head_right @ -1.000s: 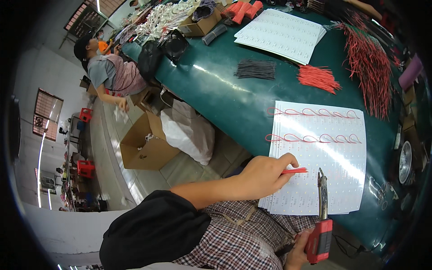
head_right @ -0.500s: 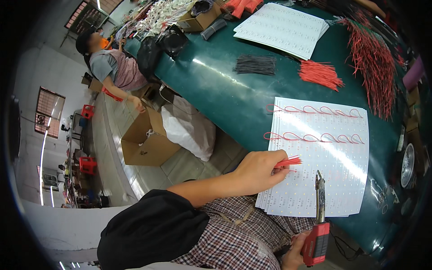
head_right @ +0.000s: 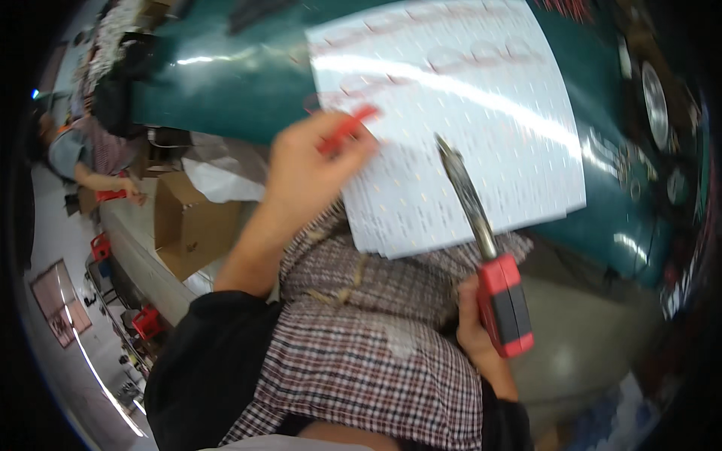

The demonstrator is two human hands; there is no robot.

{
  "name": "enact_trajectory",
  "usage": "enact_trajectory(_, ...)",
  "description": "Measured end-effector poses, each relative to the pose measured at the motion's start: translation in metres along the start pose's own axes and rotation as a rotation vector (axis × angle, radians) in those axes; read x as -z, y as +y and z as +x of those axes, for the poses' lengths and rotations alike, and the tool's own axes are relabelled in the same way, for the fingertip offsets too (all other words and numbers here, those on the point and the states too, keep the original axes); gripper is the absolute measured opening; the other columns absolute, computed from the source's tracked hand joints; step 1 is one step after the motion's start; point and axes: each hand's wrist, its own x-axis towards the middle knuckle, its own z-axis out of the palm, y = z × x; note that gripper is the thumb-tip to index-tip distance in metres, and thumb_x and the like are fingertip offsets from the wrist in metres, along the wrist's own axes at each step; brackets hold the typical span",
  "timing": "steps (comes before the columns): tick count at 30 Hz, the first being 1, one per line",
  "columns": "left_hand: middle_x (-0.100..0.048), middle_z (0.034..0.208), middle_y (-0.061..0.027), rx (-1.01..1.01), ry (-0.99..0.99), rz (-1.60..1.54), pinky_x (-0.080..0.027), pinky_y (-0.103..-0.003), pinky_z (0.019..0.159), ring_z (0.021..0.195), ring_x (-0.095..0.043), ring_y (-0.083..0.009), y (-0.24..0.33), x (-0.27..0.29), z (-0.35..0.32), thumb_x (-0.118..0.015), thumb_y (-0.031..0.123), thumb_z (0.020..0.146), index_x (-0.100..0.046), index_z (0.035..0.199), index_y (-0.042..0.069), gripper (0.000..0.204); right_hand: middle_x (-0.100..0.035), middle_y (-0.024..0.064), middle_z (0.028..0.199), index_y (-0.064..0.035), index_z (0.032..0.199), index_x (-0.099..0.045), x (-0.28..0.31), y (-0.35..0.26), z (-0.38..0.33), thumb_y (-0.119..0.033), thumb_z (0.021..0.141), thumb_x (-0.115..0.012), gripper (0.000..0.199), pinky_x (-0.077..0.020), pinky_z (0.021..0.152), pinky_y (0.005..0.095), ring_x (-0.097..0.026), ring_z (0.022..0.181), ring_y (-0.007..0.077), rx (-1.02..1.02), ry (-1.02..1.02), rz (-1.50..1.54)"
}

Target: Soldering red wires onto an LED board at an assembly station.

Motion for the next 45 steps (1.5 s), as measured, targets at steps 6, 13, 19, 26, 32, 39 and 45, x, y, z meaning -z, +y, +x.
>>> enact_trajectory(6,-0.061,0.067,-0.0054,0.044,0.004,0.034,-0.047,-0.035,0.056,0.059,-0.059,-0.0192,0.007,-0.005,-0.001,-0.078,0.018,0.081,-0.069,0.082,0.003,0.018,-0.070,0.0129,0.090,-0.0028,0.096,-0.070,0.008,-0.001,0.000,-0.007,0.085,-0.077,0.014,-0.0548,0.065,0.0360,-0.069,0.072,0.0279,0.070,-0.052,-0.234)
enact_trajectory(13,-0.060,0.066,-0.0042,-0.015,0.038,0.101,-0.046,-0.035,0.055,0.057,-0.057,-0.0193,0.009,-0.012,0.000,-0.080,0.017,0.080,-0.067,0.078,0.004,0.019,-0.071,0.0166,0.095,0.0010,0.101,-0.071,-0.010,0.000,0.003,-0.003,0.079,-0.081,0.025,-0.0555,0.065,0.0360,-0.071,0.075,0.0301,0.131,0.003,-0.254)
enact_trajectory(19,-0.060,0.066,-0.0045,0.005,0.028,0.125,-0.046,-0.035,0.055,0.057,-0.058,-0.0193,0.008,-0.012,-0.002,-0.080,0.017,0.079,-0.064,0.076,0.002,0.022,-0.071,0.0161,0.092,0.0014,0.099,-0.070,-0.011,0.001,0.009,-0.002,0.080,-0.080,0.022,-0.0558,0.064,0.0359,-0.072,0.075,0.0297,0.155,-0.040,-0.245)
enact_trajectory(26,-0.062,0.067,-0.0054,-0.020,0.051,0.135,-0.047,-0.035,0.056,0.058,-0.059,-0.0195,0.007,-0.015,-0.003,-0.080,0.017,0.079,-0.066,0.077,0.002,0.021,-0.069,0.0144,0.087,0.0008,0.095,-0.070,-0.015,-0.001,0.017,0.002,0.077,-0.080,0.020,-0.0561,0.063,0.0357,-0.071,0.073,0.0296,0.210,-0.053,-0.255)
enact_trajectory(32,-0.065,0.070,-0.0067,-0.027,0.050,0.142,-0.049,-0.036,0.057,0.060,-0.062,-0.0201,0.007,-0.015,-0.002,-0.080,0.017,0.079,-0.067,0.077,0.002,0.020,-0.069,0.0144,0.087,0.0008,0.095,-0.070,-0.014,-0.001,0.019,0.002,0.077,-0.080,0.020,-0.0571,0.064,0.0363,-0.071,0.074,0.0304,0.261,-0.054,-0.285)
enact_trajectory(39,-0.052,0.063,0.0017,-0.003,0.045,0.099,-0.039,-0.025,0.053,0.058,-0.046,-0.0062,0.006,-0.015,-0.004,-0.080,0.011,0.083,-0.071,0.084,0.000,0.015,-0.071,0.0164,0.091,0.0018,0.098,-0.071,-0.006,0.000,0.013,-0.002,0.079,-0.079,0.021,-0.0577,0.068,0.0385,-0.072,0.078,0.0332,0.166,-0.012,-0.240)
enact_trajectory(45,-0.066,0.072,-0.0127,-0.059,0.092,0.142,-0.052,-0.041,0.061,0.067,-0.067,-0.0299,0.004,-0.016,-0.004,-0.074,0.020,0.083,-0.067,0.078,0.006,0.016,-0.068,0.0116,0.089,-0.0012,0.103,-0.068,0.000,0.018,-0.001,-0.008,0.090,-0.073,0.015,-0.0528,0.069,0.0365,-0.065,0.075,0.0273,-0.004,-0.051,-0.328)
